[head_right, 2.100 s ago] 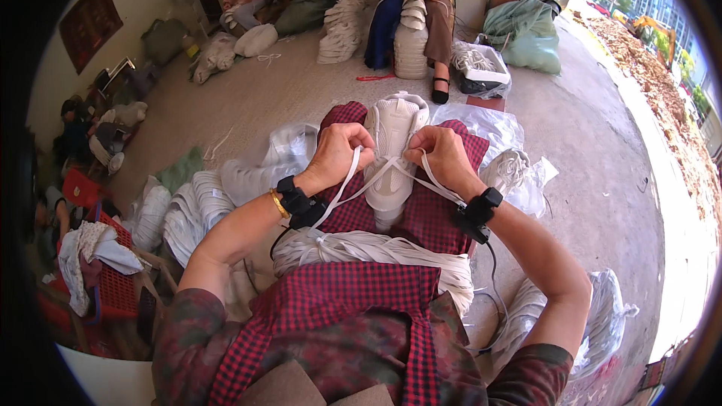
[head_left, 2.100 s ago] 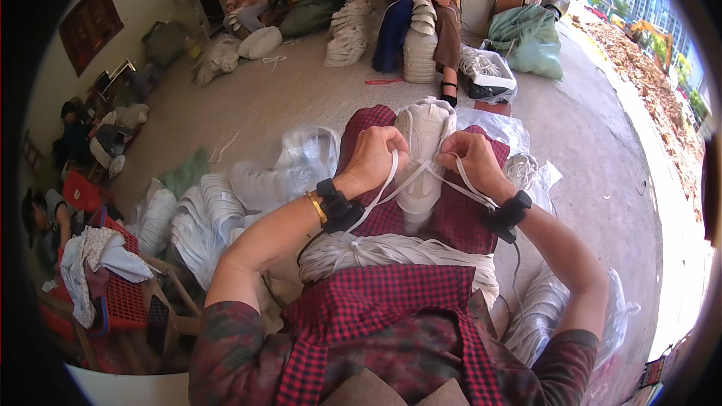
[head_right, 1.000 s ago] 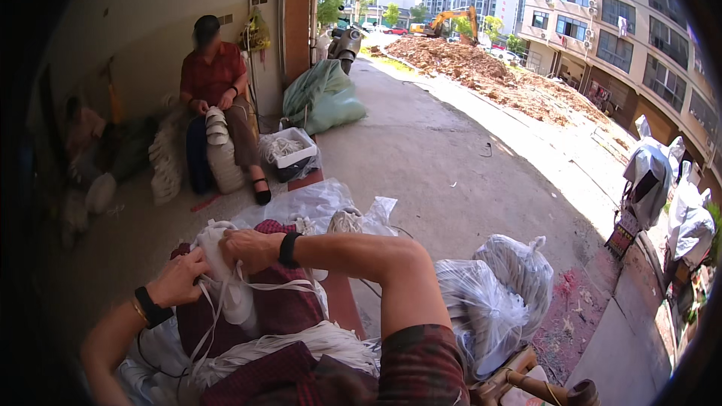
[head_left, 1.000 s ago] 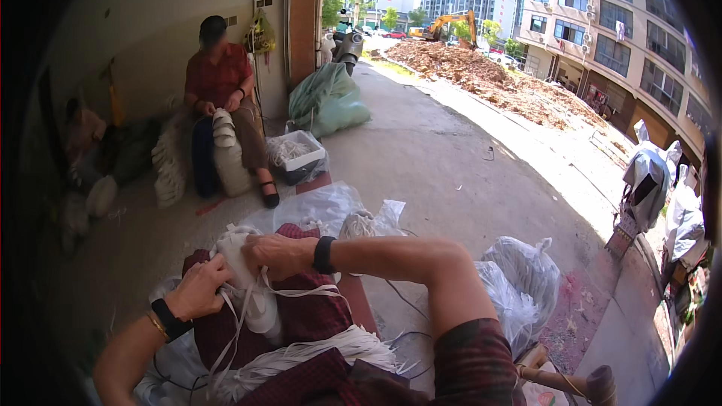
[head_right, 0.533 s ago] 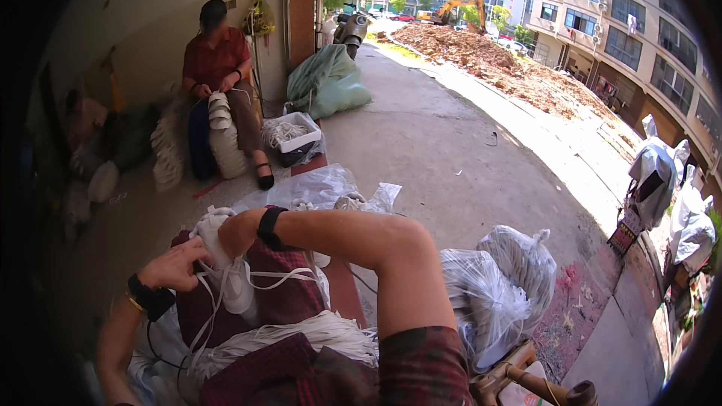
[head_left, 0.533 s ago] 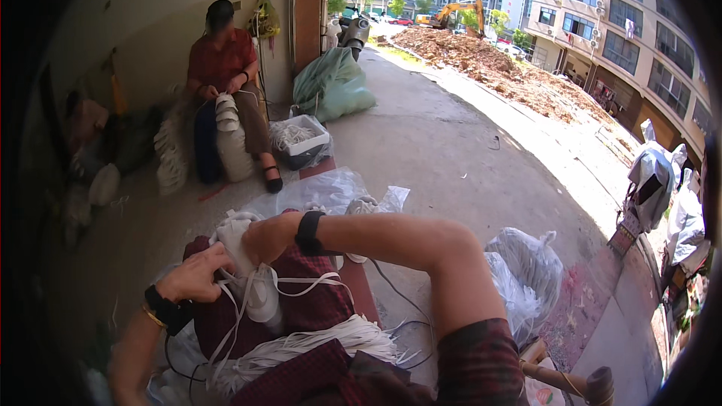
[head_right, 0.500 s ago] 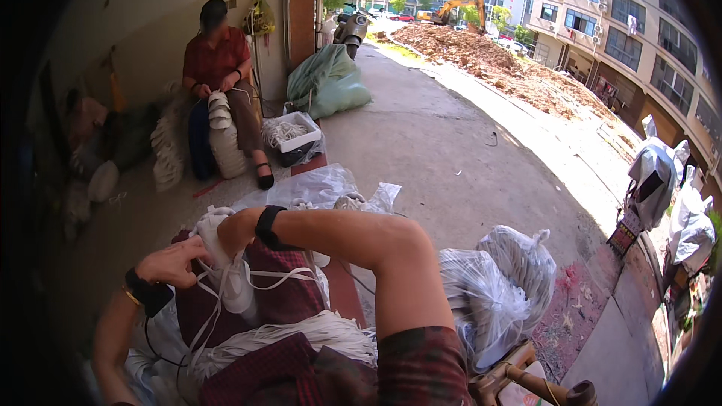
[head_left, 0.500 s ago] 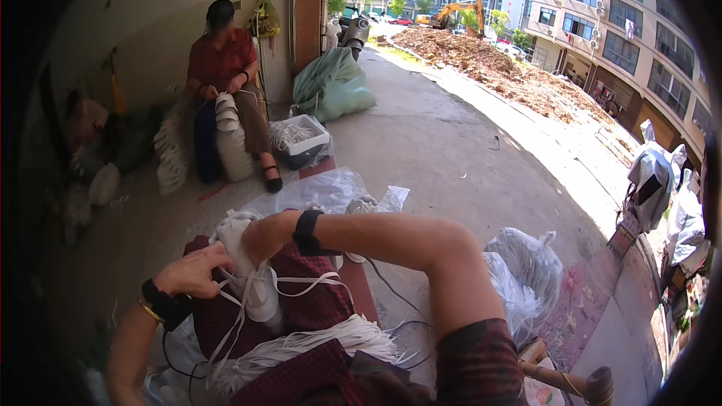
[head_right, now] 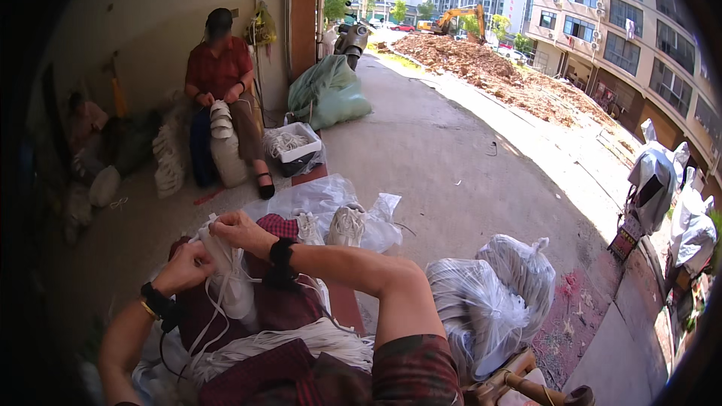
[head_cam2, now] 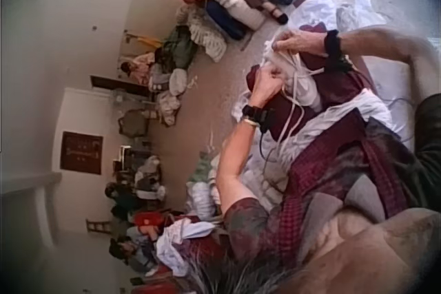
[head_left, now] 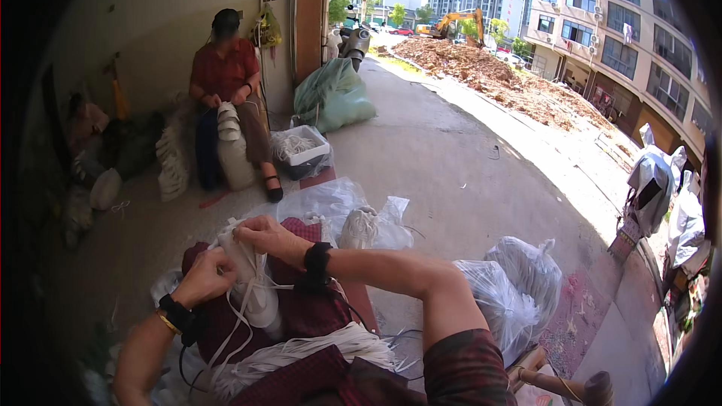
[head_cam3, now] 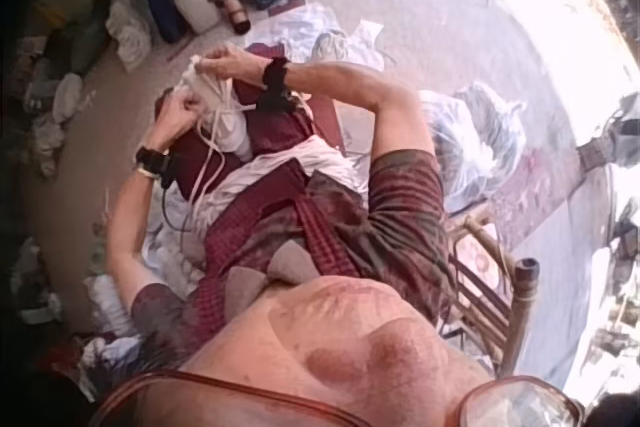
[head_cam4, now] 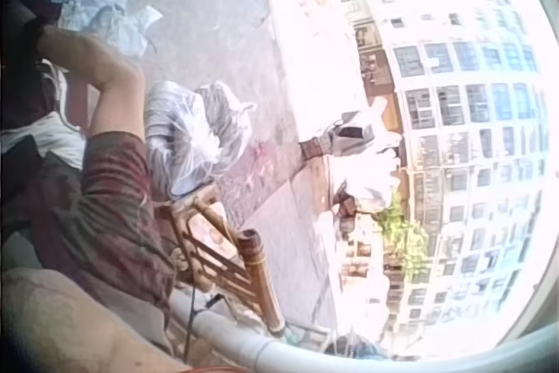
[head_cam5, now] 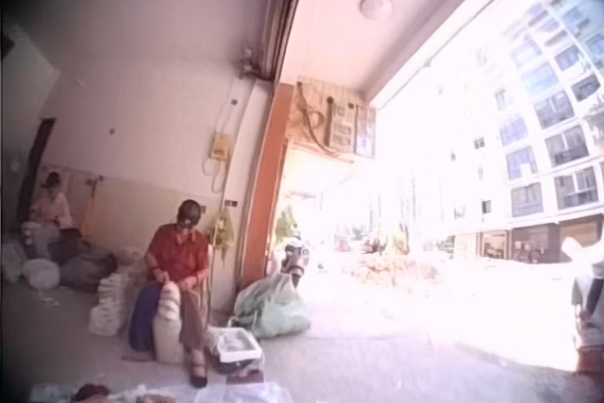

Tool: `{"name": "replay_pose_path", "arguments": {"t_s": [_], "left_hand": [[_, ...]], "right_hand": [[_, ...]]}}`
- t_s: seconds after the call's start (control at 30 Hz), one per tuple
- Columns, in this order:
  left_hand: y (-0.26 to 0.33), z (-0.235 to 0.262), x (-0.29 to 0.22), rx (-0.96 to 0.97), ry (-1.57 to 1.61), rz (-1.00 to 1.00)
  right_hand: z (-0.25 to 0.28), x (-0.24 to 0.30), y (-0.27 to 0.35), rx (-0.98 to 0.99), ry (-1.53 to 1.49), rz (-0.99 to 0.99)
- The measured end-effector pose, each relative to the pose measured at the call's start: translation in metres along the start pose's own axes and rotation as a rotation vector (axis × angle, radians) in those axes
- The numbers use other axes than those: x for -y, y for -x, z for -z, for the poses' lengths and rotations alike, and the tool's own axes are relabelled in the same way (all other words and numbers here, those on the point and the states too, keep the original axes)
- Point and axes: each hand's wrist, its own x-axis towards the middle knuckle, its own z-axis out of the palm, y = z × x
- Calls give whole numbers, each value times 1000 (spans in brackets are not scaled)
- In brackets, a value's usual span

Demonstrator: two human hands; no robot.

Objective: Lacing a white athletic shoe in a factory setting.

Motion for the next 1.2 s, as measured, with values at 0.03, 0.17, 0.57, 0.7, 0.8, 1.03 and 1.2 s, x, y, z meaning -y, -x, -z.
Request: {"name": "replay_pose_path", "arguments": {"t_s": [0.03, 0.17, 0.57, 0.7, 0.8, 1.03, 1.2], "left_hand": [[-1, 2, -9, 60, 240, 162], [12, 11, -77, 108, 705, -2], [2, -25, -41, -166, 724, 262], [20, 11, -45, -523, 1205, 257], [8, 30, -48, -485, 1255, 219], [-6, 25, -40, -372, 1254, 49], [66, 66, 95, -959, 1213, 420]], "right_hand": [[0, -1, 0, 11, -257, -27], [3, -7, -1, 79, -243, 97], [1, 5, 7, 121, -324, 25], [-5, 8, 12, 139, -363, 16], [-1, 13, 17, 186, -103, 176], [-5, 37, 18, 184, 207, 83], [103, 2, 30, -477, -113, -78]]}}
